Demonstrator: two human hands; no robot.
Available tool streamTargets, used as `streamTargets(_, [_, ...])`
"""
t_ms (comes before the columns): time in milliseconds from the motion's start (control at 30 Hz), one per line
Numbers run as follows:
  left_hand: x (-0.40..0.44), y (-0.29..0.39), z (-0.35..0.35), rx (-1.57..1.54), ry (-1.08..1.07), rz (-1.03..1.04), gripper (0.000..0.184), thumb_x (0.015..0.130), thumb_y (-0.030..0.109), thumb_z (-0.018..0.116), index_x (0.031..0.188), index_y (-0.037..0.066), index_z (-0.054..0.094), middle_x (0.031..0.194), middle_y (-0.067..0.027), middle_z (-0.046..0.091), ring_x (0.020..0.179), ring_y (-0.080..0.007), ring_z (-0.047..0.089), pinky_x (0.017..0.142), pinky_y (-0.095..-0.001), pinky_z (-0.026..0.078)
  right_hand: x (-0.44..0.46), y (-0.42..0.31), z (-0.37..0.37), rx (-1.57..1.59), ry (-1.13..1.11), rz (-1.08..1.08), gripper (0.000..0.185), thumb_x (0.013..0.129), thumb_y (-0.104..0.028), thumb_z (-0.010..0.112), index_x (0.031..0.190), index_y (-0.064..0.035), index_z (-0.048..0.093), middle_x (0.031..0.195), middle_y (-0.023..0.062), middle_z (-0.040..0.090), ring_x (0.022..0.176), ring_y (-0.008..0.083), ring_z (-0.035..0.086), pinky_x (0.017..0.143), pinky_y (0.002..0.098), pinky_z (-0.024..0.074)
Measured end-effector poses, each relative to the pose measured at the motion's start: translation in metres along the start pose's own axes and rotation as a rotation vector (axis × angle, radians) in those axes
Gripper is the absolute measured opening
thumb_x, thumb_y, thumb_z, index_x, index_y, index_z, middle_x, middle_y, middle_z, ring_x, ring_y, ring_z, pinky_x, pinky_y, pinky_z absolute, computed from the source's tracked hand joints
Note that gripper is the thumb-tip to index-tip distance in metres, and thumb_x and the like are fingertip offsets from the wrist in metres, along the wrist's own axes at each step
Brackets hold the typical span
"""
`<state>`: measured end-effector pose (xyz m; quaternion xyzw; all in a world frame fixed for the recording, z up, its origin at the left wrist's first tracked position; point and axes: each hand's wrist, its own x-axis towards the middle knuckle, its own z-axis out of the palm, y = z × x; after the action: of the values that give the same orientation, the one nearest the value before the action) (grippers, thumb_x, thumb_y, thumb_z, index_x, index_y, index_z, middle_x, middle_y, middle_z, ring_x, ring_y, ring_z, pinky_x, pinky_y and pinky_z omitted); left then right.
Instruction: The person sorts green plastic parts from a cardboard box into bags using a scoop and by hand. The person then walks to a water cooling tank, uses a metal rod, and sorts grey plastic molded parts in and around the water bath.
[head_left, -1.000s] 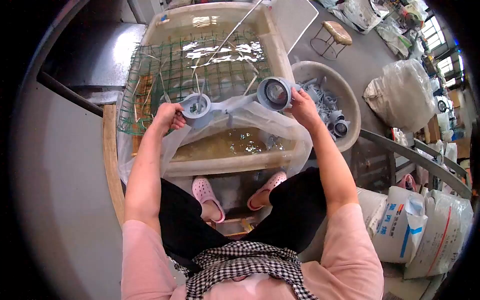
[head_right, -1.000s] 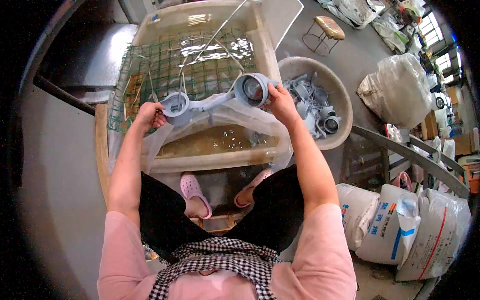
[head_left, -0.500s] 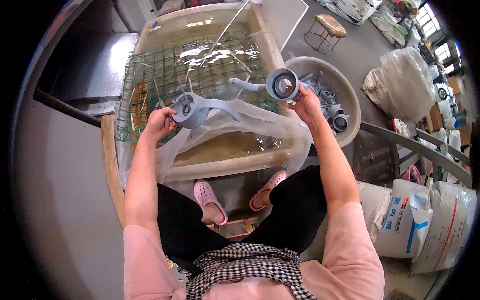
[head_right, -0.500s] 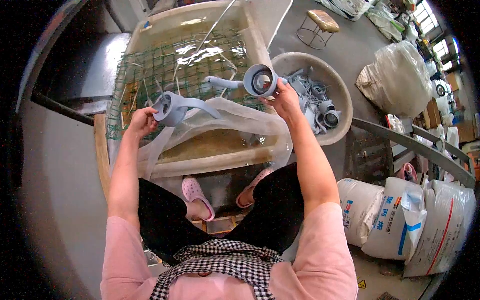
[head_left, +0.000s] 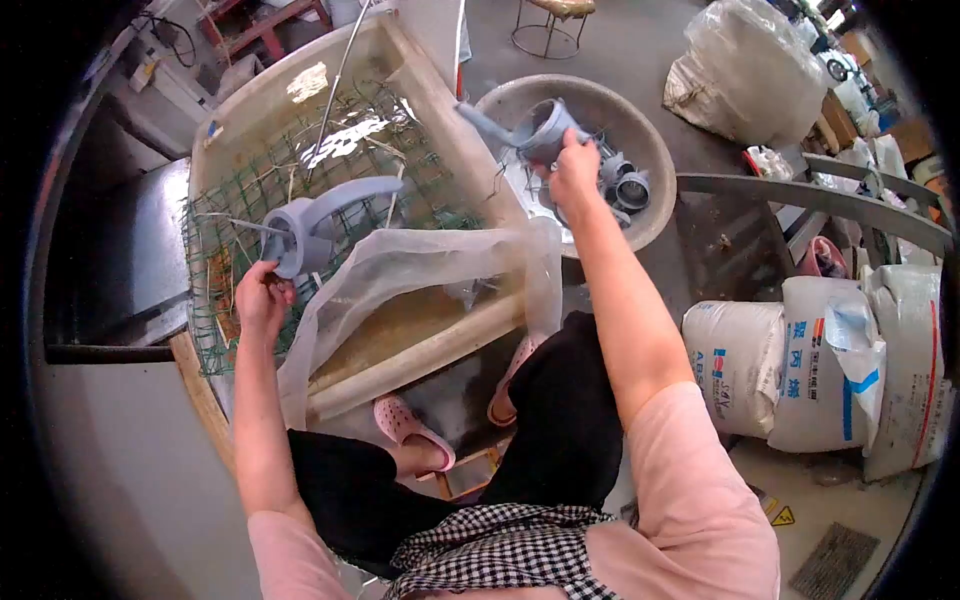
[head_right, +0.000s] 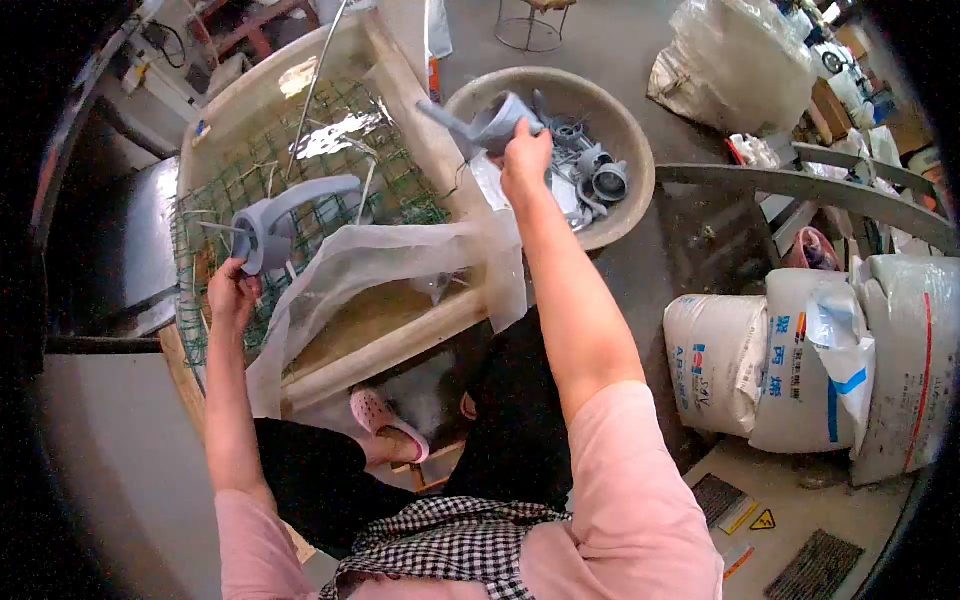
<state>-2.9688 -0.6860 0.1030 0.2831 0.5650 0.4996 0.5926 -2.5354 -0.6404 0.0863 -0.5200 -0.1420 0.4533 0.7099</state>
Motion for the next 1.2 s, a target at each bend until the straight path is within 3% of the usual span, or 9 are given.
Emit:
streamTargets(100, [-0.002,0.005,0.032,0.123,-0.057,0.062,0.011,0.081,0.012,0.047,0.076,0.003,0.05,0.058,-0.0089,0.054,0.043,-0.0175,0.049,0.04,-0.0276,0.039,0.036,0.012,-0.02,-0.073,0.199,-0.128,0.039,0.085,-0.025,0.051,0.115,-0.0005,0.041,0.101,0.0152,0.053,0.075,0.0233,0.055,0.049,0.0353,0.0449])
streamTargets(167, [0.001,-0.002,0.057,0.171,-0.066,0.021,0.009,0.081,0.012,0.049,0.08,0.003,0.05,0.058,-0.0089,0.054,0.045,-0.0168,0.05,0.04,-0.0279,0.04,0.052,0.021,-0.038,-0.173,0.369,-0.134,0.037,0.084,-0.022,0.054,0.111,0.0022,0.045,0.102,0.0153,0.054,0.078,0.0236,0.055,0.059,0.0358,0.0471])
streamTargets(300, [0.004,-0.027,0.129,0.138,-0.201,-0.09,0.009,0.081,0.011,0.05,0.081,0.003,0.048,0.063,-0.0092,0.054,0.051,-0.0176,0.053,0.044,-0.0289,0.042,0.09,0.063,-0.079,-0.167,0.215,-0.174,0.041,0.083,-0.015,0.055,0.117,0.0054,0.044,0.114,0.0187,0.053,0.101,0.0255,0.053,0.089,0.0327,0.0388])
streamTargets(533, [0.019,-0.067,0.267,0.125,-0.52,-0.139,0.036,0.089,0.029,0.049,0.106,-0.002,0.046,0.099,-0.0163,0.055,0.085,-0.0224,0.059,0.071,-0.033,0.05,0.069,0.04,-0.078,-0.569,0.245,-0.414,0.034,0.079,-0.007,0.054,0.11,0.0028,0.046,0.108,0.0171,0.055,0.102,0.0281,0.052,0.089,0.0343,0.0379])
streamTargets(767, [-0.007,0.019,0.113,0.707,-0.455,0.073,0.033,0.088,0.03,0.051,0.108,0.003,0.051,0.092,-0.0082,0.059,0.081,-0.0147,0.059,0.069,-0.0257,0.047,0.012,0.013,-0.029,-0.962,-0.072,-0.833,0.039,0.075,-0.007,0.057,0.111,0.0013,0.045,0.107,0.0201,0.05,0.104,0.0325,0.047,0.09,0.0377,0.0365])
streamTargets(933, [-0.042,0.022,-0.078,0.735,0.007,-0.093,0.025,0.089,0.026,0.049,0.097,0.003,0.055,0.082,-0.0058,0.059,0.072,-0.0124,0.058,0.062,-0.0259,0.048,-0.044,0.021,0.032,-0.907,-0.639,-0.829,0.017,0.079,-0.009,0.058,0.095,-0.0025,0.058,0.088,0.0153,0.059,0.077,0.0267,0.061,0.065,0.0343,0.049])
streamTargets(967, [-0.06,0.01,-0.101,0.73,0.107,-0.093,0.023,0.088,0.025,0.049,0.089,0.003,0.057,0.077,-0.0056,0.059,0.068,-0.0118,0.058,0.059,-0.0255,0.048,-0.059,0.029,0.044,-0.936,-0.75,-0.676,0.019,0.078,-0.009,0.059,0.095,-0.0028,0.059,0.088,0.0155,0.06,0.078,0.0266,0.061,0.068,0.0338,0.0483])
streamTargets(1100, [-0.104,-0.094,-0.158,0.636,0.025,-0.022,0.024,0.084,0.022,0.053,0.083,0.0,0.062,0.073,-0.0076,0.061,0.069,-0.0132,0.058,0.064,-0.028,0.049,-0.143,0.098,0.093,-1.291,-1.37,-0.844,0.034,0.074,-0.012,0.062,0.105,-0.0036,0.054,0.112,0.0157,0.051,0.101,0.0306,0.052,0.085,0.0388,0.0432])
streamTargets(1200, [-0.11,-0.127,-0.148,0.965,0.086,0.165,0.027,0.081,0.021,0.053,0.097,0.0,0.06,0.088,-0.0133,0.063,0.079,-0.0248,0.061,0.073,-0.033,0.047,-0.182,0.181,0.104,-1.513,-1.684,-1.213,0.044,0.072,-0.019,0.058,0.113,-0.0067,0.05,0.121,0.0182,0.045,0.116,0.0323,0.042,0.094,0.0407,0.0377])
